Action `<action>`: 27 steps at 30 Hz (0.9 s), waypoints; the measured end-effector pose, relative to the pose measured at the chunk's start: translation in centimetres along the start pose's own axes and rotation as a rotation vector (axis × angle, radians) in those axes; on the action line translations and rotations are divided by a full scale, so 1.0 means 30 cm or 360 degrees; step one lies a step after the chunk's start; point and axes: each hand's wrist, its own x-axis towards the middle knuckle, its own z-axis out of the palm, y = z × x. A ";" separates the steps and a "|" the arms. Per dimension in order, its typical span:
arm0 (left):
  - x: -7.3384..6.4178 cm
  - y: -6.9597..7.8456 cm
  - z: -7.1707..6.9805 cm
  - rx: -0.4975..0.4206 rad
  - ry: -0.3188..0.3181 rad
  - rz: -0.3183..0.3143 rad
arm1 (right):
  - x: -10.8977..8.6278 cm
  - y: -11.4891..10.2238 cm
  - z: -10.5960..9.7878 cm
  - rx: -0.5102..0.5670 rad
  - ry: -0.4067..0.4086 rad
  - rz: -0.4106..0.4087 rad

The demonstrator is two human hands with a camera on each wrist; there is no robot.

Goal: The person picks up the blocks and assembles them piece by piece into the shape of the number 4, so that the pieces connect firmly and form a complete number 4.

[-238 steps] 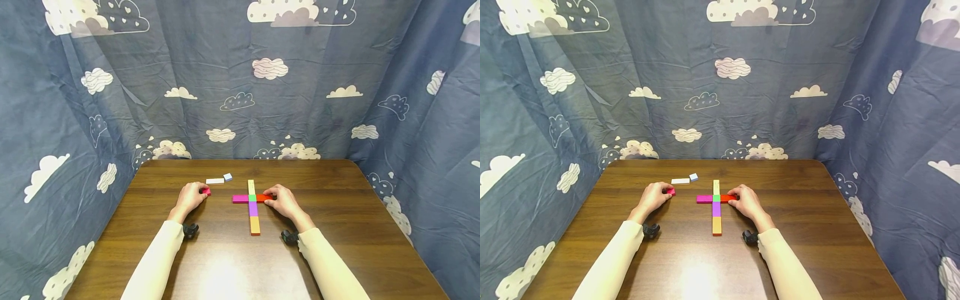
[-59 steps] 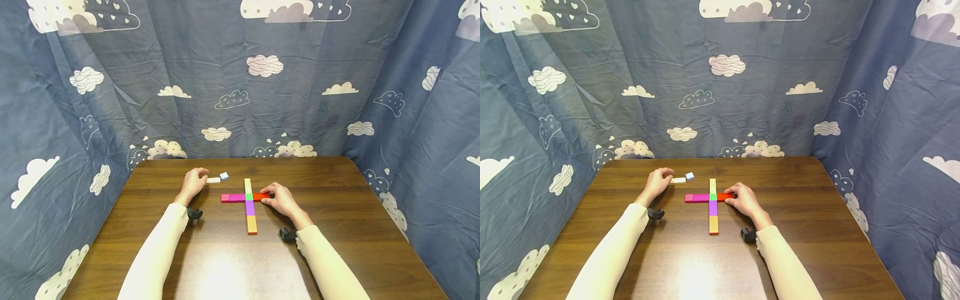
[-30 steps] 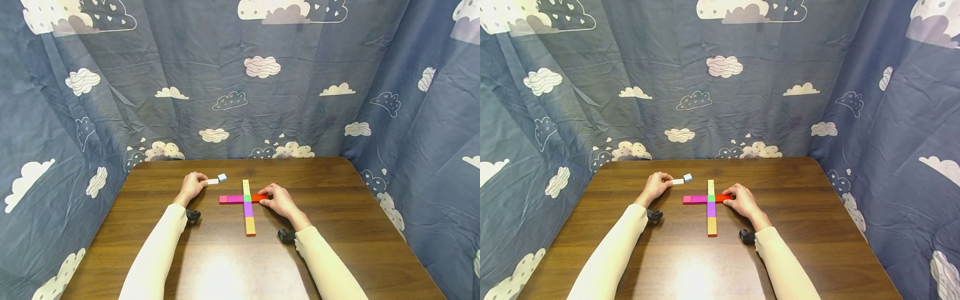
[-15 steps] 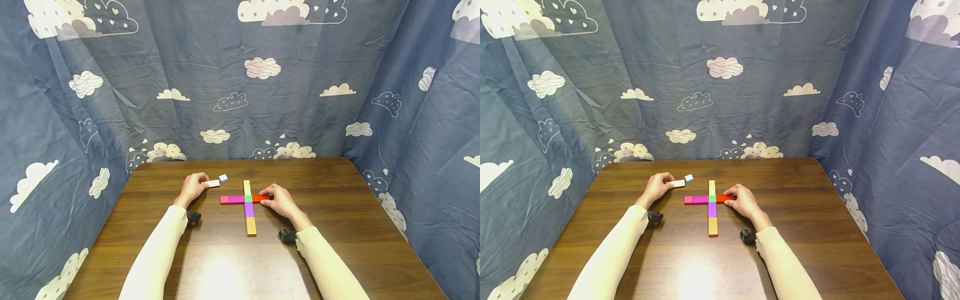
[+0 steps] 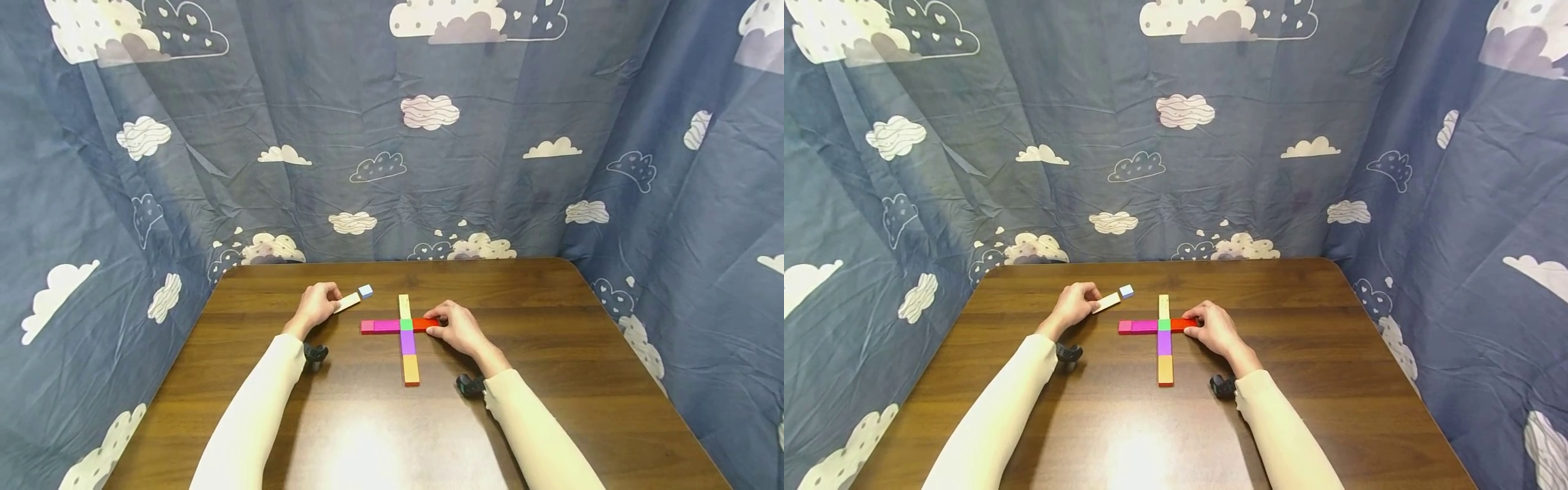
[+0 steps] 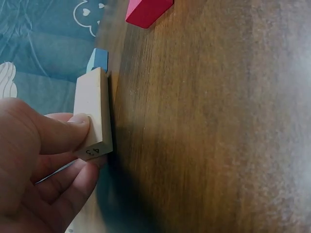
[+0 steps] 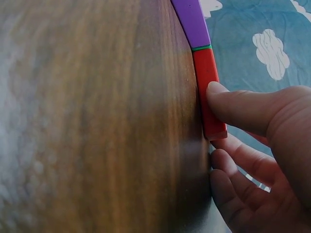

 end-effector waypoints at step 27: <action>-0.035 0.078 0.038 -0.0321 -0.0188 -0.0077 | -0.003 -0.007 -0.001 0.0005 -0.0003 0.0020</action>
